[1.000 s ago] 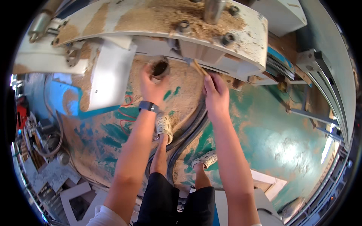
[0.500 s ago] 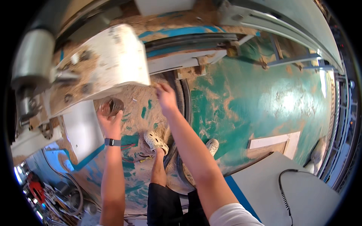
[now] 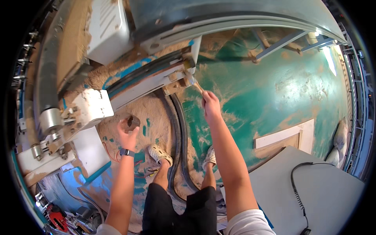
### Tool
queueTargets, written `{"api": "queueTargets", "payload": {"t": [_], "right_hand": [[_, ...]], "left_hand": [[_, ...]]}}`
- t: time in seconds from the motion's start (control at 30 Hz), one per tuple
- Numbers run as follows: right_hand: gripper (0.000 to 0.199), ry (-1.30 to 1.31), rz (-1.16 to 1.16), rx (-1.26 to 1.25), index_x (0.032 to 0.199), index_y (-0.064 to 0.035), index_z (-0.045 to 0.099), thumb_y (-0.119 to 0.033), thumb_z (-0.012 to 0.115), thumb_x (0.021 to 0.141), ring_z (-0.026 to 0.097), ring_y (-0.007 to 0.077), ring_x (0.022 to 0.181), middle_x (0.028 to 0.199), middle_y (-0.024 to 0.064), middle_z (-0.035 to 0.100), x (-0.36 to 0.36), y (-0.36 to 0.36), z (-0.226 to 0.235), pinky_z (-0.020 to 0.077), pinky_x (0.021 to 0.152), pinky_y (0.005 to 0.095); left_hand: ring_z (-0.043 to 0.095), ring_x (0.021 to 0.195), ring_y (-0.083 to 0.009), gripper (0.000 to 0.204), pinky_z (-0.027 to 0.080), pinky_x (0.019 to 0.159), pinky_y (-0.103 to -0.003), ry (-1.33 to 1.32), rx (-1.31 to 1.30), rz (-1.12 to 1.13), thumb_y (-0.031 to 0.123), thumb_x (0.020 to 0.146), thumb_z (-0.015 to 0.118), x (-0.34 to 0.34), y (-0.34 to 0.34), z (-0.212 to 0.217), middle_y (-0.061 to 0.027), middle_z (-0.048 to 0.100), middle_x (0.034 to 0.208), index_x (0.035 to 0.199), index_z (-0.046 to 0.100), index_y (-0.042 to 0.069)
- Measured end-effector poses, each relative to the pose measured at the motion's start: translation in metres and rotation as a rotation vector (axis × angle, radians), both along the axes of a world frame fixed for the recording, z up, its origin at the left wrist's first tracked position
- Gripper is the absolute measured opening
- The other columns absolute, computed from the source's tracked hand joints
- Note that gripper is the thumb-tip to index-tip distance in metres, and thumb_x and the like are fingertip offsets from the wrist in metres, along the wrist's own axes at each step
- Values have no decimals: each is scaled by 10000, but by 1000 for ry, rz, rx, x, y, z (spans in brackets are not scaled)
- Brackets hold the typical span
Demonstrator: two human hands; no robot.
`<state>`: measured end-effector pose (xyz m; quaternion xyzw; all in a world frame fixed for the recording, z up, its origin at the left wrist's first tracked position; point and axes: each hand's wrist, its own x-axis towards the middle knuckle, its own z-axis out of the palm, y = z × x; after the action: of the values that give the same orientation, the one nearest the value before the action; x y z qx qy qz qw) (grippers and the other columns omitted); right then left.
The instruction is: The person dips a brush into a container of lubricant and applies it along rails and parts of a woodworking machine, blows debris off the machine with an air gun, and presses keys on a control console.
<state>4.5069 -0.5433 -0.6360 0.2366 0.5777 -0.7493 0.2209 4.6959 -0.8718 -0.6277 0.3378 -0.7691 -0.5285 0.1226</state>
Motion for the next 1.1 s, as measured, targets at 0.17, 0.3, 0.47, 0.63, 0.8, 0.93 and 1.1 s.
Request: {"api": "queueTargets", "payload": {"t": [0.17, 0.3, 0.47, 0.63, 0.8, 0.93, 1.1], "right_hand": [[230, -10, 135, 210, 1027, -28, 660, -239, 577, 986, 433, 81, 591, 695, -29, 505, 55, 83, 61, 336, 536, 242], [228, 178, 270, 461, 1065, -7, 658, -206, 606, 967, 520, 121, 646, 721, 32, 557, 74, 107, 113, 419, 586, 278], [161, 739, 522, 658, 1020, -15, 663, -143, 625, 929, 638, 323, 743, 834, 159, 646, 67, 66, 130, 503, 667, 389], [181, 610, 473, 629, 1036, -12, 665, -156, 618, 937, 641, 308, 761, 865, 159, 659, 51, 11, 90, 504, 697, 384], [299, 73, 95, 137, 1158, 11, 638, -237, 569, 1006, 546, 123, 753, 862, 19, 634, 43, -81, -21, 442, 697, 264], [203, 49, -296, -418, 1118, -67, 626, -235, 565, 1021, 468, 73, 681, 781, -38, 530, 42, -196, -70, 398, 618, 217], [217, -68, -306, -568, 1087, -43, 620, -244, 575, 1019, 450, 55, 676, 788, -43, 543, 113, -370, -59, 370, 604, 210]], "left_hand": [[527, 1249, -249, 807, 441, 1052, -375, -27, 20, -19, 1, 723, 804, -4, 64, 26, -141, 518, 1361, 1408, 378, 31], [552, 1224, -276, 768, 436, 1052, -386, -99, -41, -95, 79, 713, 825, -26, 112, 44, -182, 565, 1300, 1361, 421, 4], [609, 1132, -322, 672, 494, 969, -388, -85, -228, -217, 78, 699, 814, -41, 116, 11, -174, 592, 1256, 1293, 503, 32], [594, 1181, -304, 673, 476, 1004, -388, -17, -107, -161, 80, 706, 812, -45, 100, -29, -173, 584, 1278, 1298, 496, 31], [578, 1181, -244, 742, 474, 1015, -366, -41, -12, 8, 54, 724, 813, -10, 39, -36, -158, 571, 1279, 1350, 417, 14], [545, 1227, -253, 770, 487, 1011, -383, -25, 197, 63, -33, 740, 772, 50, -20, -33, -138, 502, 1360, 1385, 355, 23], [525, 1251, -255, 773, 475, 1035, -393, -119, 151, 128, -56, 739, 770, 143, -97, -11, -141, 485, 1370, 1377, 344, 33]]}}
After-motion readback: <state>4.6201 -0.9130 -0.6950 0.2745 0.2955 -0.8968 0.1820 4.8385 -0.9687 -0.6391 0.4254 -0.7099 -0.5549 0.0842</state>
